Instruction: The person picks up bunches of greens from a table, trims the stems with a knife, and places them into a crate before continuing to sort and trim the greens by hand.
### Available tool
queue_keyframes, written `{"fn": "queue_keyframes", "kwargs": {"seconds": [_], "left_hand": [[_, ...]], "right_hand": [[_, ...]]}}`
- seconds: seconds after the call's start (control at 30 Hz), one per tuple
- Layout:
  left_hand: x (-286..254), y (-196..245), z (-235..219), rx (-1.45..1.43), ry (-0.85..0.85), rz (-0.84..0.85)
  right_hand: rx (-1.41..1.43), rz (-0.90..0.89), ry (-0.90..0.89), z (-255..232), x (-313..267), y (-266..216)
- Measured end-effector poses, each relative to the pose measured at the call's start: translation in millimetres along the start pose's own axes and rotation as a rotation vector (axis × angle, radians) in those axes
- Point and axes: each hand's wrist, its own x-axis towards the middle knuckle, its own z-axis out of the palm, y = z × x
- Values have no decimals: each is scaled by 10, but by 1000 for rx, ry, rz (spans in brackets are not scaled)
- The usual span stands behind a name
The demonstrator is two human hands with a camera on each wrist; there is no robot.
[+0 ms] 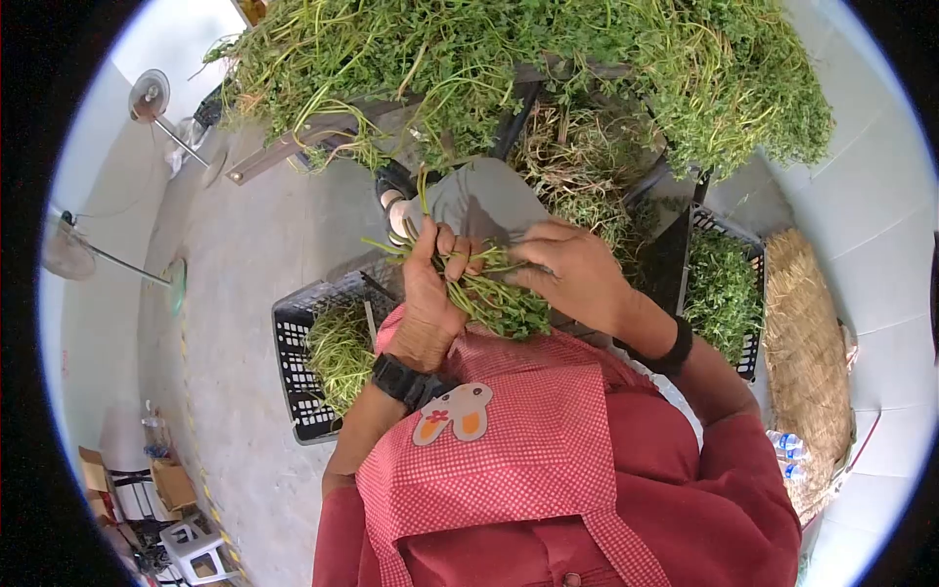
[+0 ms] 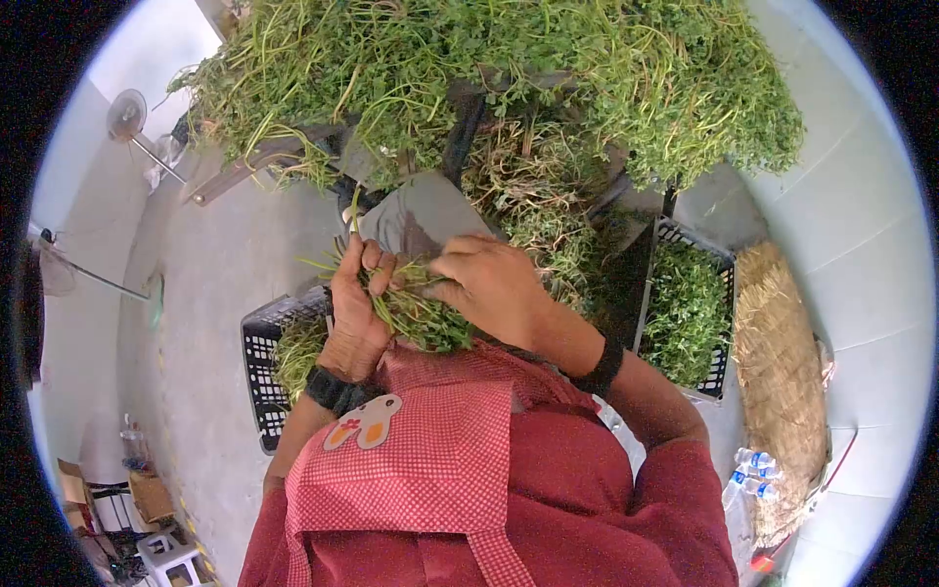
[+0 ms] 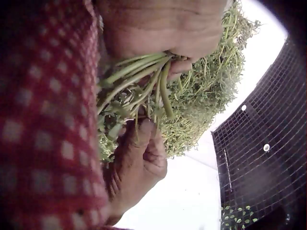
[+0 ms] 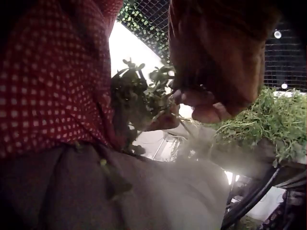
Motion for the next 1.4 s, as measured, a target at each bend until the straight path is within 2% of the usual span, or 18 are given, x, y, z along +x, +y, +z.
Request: {"fn": "queue_keyframes", "kwargs": {"seconds": [0.1, 0.17, 0.2, 0.27, 0.3, 0.33, 0.37, 0.4, 0.47, 0.53, 0.6, 0.73, 0.8, 1.0, 1.03, 1.1, 1.33, 1.4], "left_hand": [[50, -42, -91, -36, -57, -29], [44, -71, -132, 13, -44, -43], [50, -84, -150, 62, -37, -56], [125, -32, -316, -22, -83, -59], [150, -22, -370, -107, -130, -64], [146, -18, -339, -109, -129, -64], [117, -3, -286, -125, -28, -55], [97, 10, -254, -138, 72, -44], [107, 2, -211, -118, 13, -49], [83, 2, -215, -106, -31, -55], [58, 17, -208, -105, -73, -102], [111, -8, -297, -87, -98, -121], [112, -3, -295, -110, -135, -111], [123, -9, -310, -113, -192, -111], [120, -12, -310, -113, -191, -110], [108, -16, -261, -73, -171, -104], [135, -53, -269, -133, -160, -95], [86, -55, -207, -65, -37, -102]], "right_hand": [[-61, -16, -99, 48, -50, 92], [-260, 13, -339, -88, -87, 82], [-259, 12, -341, -180, -93, 42], [600, -162, -715, -417, -100, -88], [603, -161, -719, -582, -106, -155], [784, -39, -695, -761, -110, -220], [968, 90, -659, -850, -143, -250], [972, 92, -654, -840, -162, -209], [1086, 516, -486, -753, -119, -23], [1248, 575, -419, -518, -129, 68], [1292, 778, -275, -345, -113, 34], [1076, 696, -305, -80, -183, 209], [628, 90, -22, 97, -168, 251], [278, 447, -302, -75, -86, -108], [279, 447, -304, -22, -80, -144], [183, 192, -48, 111, -82, -179], [47, 91, -88, 302, -44, -34], [43, 139, -122, 345, -61, -38]]}}
